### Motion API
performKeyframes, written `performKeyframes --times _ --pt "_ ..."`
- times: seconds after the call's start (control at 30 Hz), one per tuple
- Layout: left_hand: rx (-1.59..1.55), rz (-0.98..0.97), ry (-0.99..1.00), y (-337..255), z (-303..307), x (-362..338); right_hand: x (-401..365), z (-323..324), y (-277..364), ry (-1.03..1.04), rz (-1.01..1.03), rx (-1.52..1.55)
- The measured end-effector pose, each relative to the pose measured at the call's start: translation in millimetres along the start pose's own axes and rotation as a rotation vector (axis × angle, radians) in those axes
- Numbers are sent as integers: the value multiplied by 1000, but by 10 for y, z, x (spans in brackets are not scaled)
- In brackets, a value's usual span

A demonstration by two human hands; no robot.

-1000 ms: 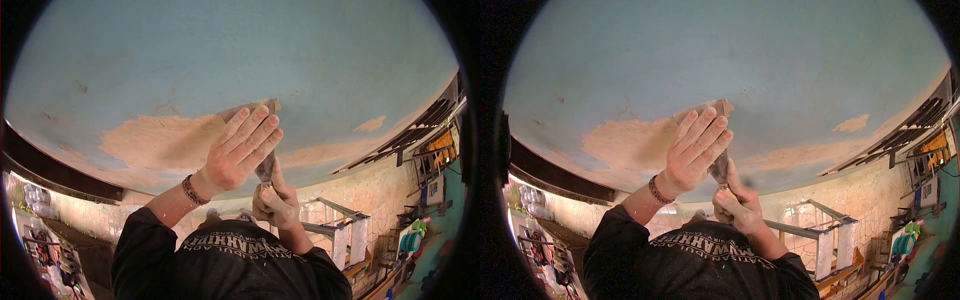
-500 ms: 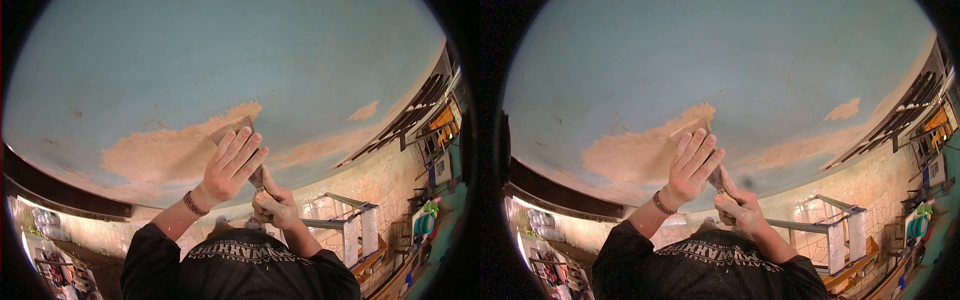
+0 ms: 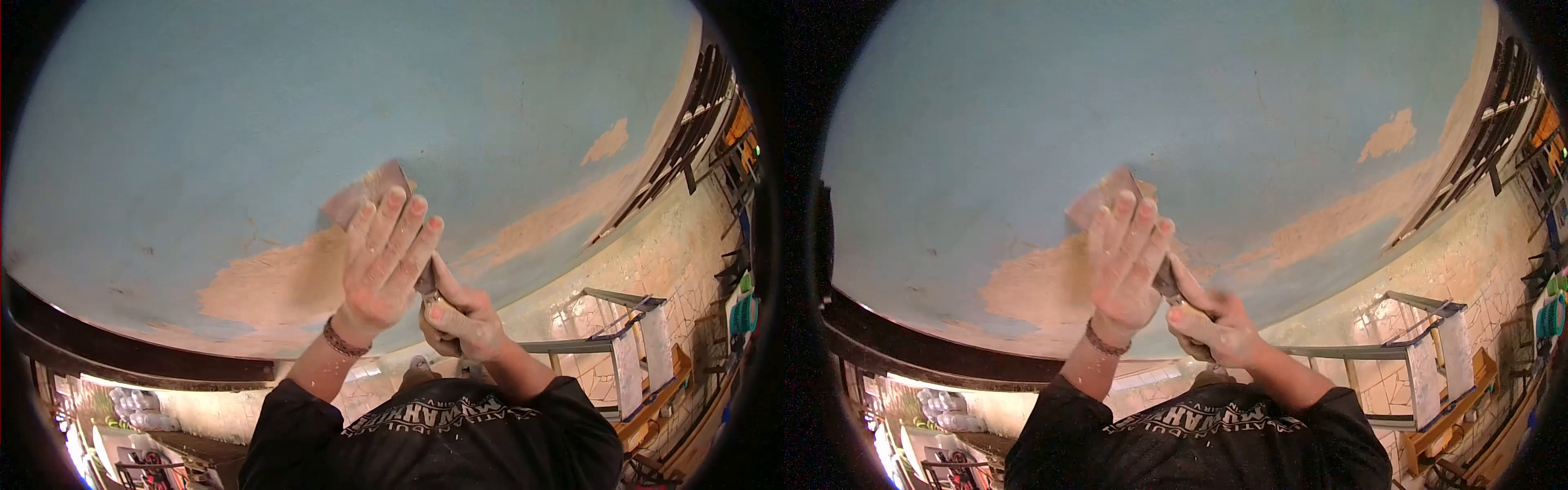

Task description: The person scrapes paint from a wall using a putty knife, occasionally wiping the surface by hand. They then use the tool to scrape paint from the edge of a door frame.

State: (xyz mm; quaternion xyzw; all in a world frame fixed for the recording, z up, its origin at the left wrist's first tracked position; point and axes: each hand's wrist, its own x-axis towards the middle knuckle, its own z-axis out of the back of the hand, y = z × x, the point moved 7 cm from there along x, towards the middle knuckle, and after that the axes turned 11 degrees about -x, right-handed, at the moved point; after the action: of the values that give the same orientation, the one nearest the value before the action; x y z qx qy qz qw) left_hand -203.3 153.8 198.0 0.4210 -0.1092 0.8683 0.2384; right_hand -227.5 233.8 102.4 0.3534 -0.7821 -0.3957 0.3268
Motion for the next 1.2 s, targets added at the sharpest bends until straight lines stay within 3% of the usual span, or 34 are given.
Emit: performKeyframes --times 0.1,0.17,0.27,0.43,0.63,0.7,0.83,0.93,1.03,1.17,1.2 --pt "32 -75 4 -8 102 75 46 -75 105 29 12 -23" --pt "-36 -28 97 -1 -80 -165 -101 -18 -96 -22 -5 78" --pt "-69 -39 50 2 -140 -190 -111 49 -128 -50 -34 18" --pt "-11 -71 21 -40 131 246 55 -111 283 -9 52 21" --pt "-156 95 36 11 -155 -381 -211 70 -365 -80 -91 -88" --pt "-172 42 8 28 -63 -306 -171 7 -376 -91 -5 -57" --pt "-71 -28 -3 20 87 -204 -82 -107 -121 -45 -19 -41" --pt "-44 -2 -8 53 -27 -399 -174 8 -344 -51 -102 -170" --pt "-40 -2 2 90 26 -410 -27 -42 -286 -15 20 -204" --pt "37 29 -10 127 215 -265 101 -187 -82 26 -70 -207" --pt "42 36 5 150 218 -275 90 -168 -133 10 17 -213"
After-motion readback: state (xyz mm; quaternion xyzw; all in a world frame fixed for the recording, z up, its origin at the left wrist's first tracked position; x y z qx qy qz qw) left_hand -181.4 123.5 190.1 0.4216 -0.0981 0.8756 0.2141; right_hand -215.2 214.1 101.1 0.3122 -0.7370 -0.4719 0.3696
